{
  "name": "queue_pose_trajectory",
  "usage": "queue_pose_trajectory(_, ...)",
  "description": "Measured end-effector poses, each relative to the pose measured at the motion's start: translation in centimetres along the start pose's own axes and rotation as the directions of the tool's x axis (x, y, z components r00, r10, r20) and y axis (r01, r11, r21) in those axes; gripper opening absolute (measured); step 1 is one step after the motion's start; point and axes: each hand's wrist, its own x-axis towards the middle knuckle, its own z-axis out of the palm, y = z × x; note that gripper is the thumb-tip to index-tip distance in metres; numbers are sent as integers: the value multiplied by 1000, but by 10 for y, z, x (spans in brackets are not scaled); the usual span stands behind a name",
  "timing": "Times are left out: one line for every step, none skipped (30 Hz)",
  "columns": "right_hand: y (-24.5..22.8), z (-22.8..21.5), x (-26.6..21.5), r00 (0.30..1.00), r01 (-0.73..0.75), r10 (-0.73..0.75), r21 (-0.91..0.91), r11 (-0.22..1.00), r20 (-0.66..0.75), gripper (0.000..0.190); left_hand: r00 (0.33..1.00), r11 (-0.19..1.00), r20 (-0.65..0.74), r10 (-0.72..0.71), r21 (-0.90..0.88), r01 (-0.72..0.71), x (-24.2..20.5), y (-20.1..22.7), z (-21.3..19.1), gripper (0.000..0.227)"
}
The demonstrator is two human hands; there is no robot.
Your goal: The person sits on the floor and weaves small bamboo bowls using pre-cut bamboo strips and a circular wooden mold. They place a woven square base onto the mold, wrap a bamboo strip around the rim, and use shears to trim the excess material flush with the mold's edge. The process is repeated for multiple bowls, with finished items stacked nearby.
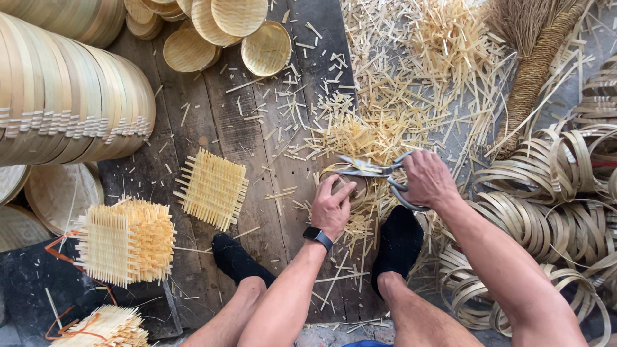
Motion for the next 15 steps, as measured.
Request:
queue_pose_trajectory(-5, -5, 3, 1000, -1, 1, 14, 1000, -14, 68, 999, 999, 15, 45, 12, -46, 0, 0, -1, 42)
queue_pose_trajectory(-7, -7, 4, 1000, -1, 2, 26, 1000, -27, 69, 998, 999, 35, 44, -5, -44, 1, -1, -2, 41)
queue_pose_trajectory(-8, -5, 4, 999, -2, 3, 38, 999, -40, 69, 998, 999, 55, 43, -22, -42, 3, -4, -4, 41)
queue_pose_trajectory(-6, -1, 3, 995, -41, 36, 51, 998, 96, 64, 997, 999, 70, 41, -37, -38, 4, -6, -6, 40)
queue_pose_trajectory(-2, 4, 0, 971, -80, 65, 58, 995, 231, 60, 996, 998, 85, 36, -45, -32, 5, -7, -9, 41)
queue_pose_trajectory(3, 11, -1, 928, -118, 88, 61, 991, 362, 56, 995, 998, 100, 31, -52, -26, 6, -9, -12, 41)
queue_pose_trajectory(11, 17, -3, 929, -137, 102, 73, 988, 355, 51, 993, 998, 115, 26, -60, -19, 6, -10, -14, 42)
queue_pose_trajectory(19, 22, -6, 929, -161, 122, 86, 983, 349, 46, 992, 998, 121, 24, -59, -17, 7, -10, -16, 46)
queue_pose_trajectory(22, 24, -7, 928, -185, 141, 99, 978, 344, 41, 992, 998, 126, 22, -58, -15, 7, -9, -17, 50)
queue_pose_trajectory(23, 23, -9, 947, -166, 130, 103, 981, 293, 47, 991, 998, 129, 19, -60, -12, 7, -7, -17, 54)
queue_pose_trajectory(23, 18, -12, 963, -146, 117, 105, 984, 242, 55, 992, 998, 122, 26, -59, -19, 8, -6, -18, 55)
queue_pose_trajectory(20, 12, -13, 976, -125, 102, 108, 986, 190, 62, 993, 998, 116, 34, -57, -28, 8, -5, -18, 56)
queue_pose_trajectory(14, 5, -11, 987, -85, 73, 78, 993, 146, 66, 993, 998, 109, 42, -56, -36, 9, -4, -18, 57)
queue_pose_trajectory(6, -1, -10, 994, -46, 41, 49, 998, 102, 69, 984, 995, 158, 82, -64, -72, 11, -5, -20, 57)
queue_pose_trajectory(-1, -6, -8, 998, -8, 7, 17, 1000, 60, 73, 971, 991, 206, 121, -73, -108, 13, -7, -23, 57)
